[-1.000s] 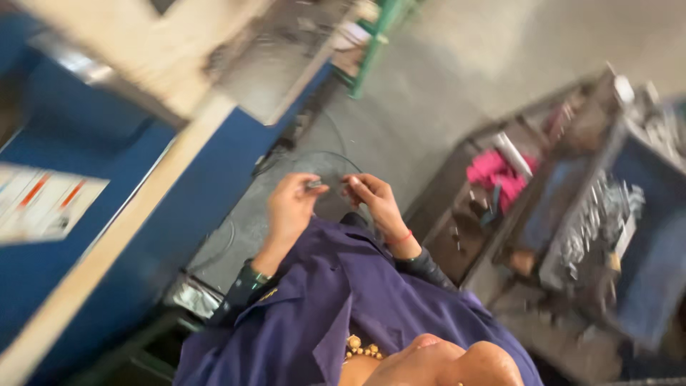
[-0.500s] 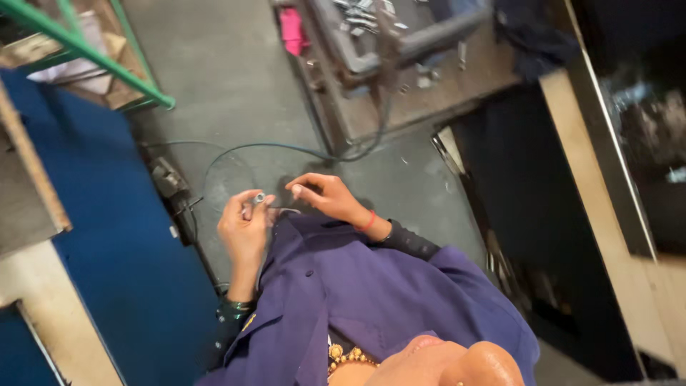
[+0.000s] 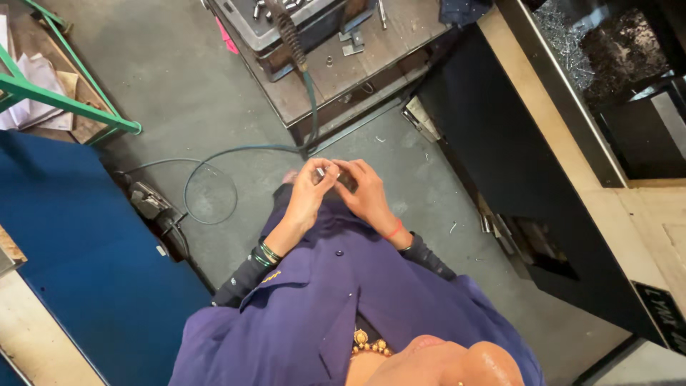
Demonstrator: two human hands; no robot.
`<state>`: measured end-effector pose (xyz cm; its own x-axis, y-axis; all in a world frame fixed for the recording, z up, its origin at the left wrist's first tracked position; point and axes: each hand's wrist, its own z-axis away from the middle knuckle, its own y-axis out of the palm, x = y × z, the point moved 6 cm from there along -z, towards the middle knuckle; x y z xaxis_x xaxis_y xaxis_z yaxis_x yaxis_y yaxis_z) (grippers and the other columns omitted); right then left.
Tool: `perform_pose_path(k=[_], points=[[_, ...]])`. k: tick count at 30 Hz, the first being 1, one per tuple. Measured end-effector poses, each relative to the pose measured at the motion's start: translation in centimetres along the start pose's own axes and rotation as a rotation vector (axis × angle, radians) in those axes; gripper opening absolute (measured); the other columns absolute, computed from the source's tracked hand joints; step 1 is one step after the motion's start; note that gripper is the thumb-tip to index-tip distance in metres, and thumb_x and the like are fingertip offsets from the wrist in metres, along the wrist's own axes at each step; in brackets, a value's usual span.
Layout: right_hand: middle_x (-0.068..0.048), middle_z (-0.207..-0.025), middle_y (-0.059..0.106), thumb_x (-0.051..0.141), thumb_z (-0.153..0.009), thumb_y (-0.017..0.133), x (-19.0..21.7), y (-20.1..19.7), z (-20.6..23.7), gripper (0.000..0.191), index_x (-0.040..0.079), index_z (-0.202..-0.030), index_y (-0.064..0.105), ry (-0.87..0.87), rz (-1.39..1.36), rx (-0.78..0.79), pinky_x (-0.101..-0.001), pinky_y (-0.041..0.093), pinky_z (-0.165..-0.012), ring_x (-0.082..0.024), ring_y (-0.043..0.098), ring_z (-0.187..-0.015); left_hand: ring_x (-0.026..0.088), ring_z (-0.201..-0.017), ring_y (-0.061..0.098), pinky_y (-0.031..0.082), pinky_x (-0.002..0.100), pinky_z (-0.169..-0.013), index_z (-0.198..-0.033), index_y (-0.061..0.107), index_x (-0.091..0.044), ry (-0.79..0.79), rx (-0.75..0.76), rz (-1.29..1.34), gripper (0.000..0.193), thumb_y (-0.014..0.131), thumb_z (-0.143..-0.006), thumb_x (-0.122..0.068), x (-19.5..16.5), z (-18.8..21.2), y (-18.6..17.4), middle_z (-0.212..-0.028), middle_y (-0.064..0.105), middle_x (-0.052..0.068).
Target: The person picks small turned metal parts from a tray, wipes them with a cloth, and handles them one at a time while checking them by hand. The person then carries parts across the shop and loads a part into a lathe machine, adjusting it in place.
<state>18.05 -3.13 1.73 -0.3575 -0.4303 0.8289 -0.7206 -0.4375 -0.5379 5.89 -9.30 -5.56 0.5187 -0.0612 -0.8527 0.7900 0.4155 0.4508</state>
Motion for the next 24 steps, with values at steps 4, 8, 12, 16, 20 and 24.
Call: perform_pose_path(k=[4,8,12,16,20,24], points=[[-0.008,-0.104,0.066,0.010,-0.084,0.078,-1.0,-0.7,-1.3,0.035,0.010,-0.119,0.069,-0.138,0.089,-0.113,-0.0334,0.055,-0.073,-0.025,0.066,-0.086,0.009,-0.098,0.061,0.050,0.026,-0.089,-0.113,0.061,-0.003,-0.050,0.089,0.000,0.023,0.069,-0.101,-0.020,1.0,-2.2,1.6,-0.105,0.067,0.002],[-0.008,-0.103,0.069,0.009,-0.087,0.075,-4.2,-1.7,-3.5,0.032,0.010,-0.119,0.073,-0.070,0.079,-0.157,-0.0345,0.056,-0.075,-0.026,0.068,-0.088,0.008,-0.101,0.060,0.050,0.026,-0.093,-0.115,0.061,-0.002,-0.057,0.174,0.018,0.023,0.069,-0.103,-0.020,1.7,-6.0,2.4,-0.108,0.065,0.002],[-0.007,-0.094,0.070,0.019,-0.094,0.075,-9.0,-4.1,-7.2,0.017,0.010,-0.108,0.075,0.232,-0.033,-0.234,-0.0326,0.055,-0.069,-0.021,0.070,-0.076,0.013,-0.105,0.064,0.053,0.028,-0.093,-0.116,0.060,-0.001,-0.116,0.177,0.024,0.025,0.068,-0.102,-0.020,2.3,-11.2,2.2,-0.115,0.069,0.008],[-0.007,-0.088,0.069,0.024,-0.094,0.077,-10.1,-7.5,-14.1,0.017,0.011,-0.104,0.076,0.227,0.211,-0.250,-0.0309,0.053,-0.068,-0.019,0.069,-0.075,0.019,-0.104,0.070,0.059,0.033,-0.088,-0.118,0.056,0.000,-0.197,0.034,0.043,0.030,0.064,-0.101,-0.023,2.4,-16.5,0.0,-0.119,0.071,0.011],[-0.009,-0.083,0.067,0.022,-0.094,0.078,-7.9,-8.7,-22.2,0.015,0.010,-0.104,0.077,0.097,0.238,-0.274,-0.0301,0.051,-0.065,-0.019,0.066,-0.071,0.023,-0.098,0.072,0.061,0.035,-0.086,-0.126,0.054,0.000,-0.209,0.009,0.078,0.032,0.063,-0.102,-0.019,3.0,-21.1,-1.3,-0.114,0.071,0.017],[-0.009,-0.095,0.068,0.016,-0.097,0.073,-5.3,-8.2,-28.4,0.026,0.005,-0.120,0.070,-0.127,-0.026,-0.283,-0.0279,0.052,-0.070,-0.018,0.065,-0.079,0.023,-0.089,0.072,0.061,0.035,-0.079,-0.127,0.053,-0.003,-0.300,-0.049,0.081,0.030,0.058,-0.102,-0.017,4.2,-23.4,-2.4,-0.109,0.070,0.014]])
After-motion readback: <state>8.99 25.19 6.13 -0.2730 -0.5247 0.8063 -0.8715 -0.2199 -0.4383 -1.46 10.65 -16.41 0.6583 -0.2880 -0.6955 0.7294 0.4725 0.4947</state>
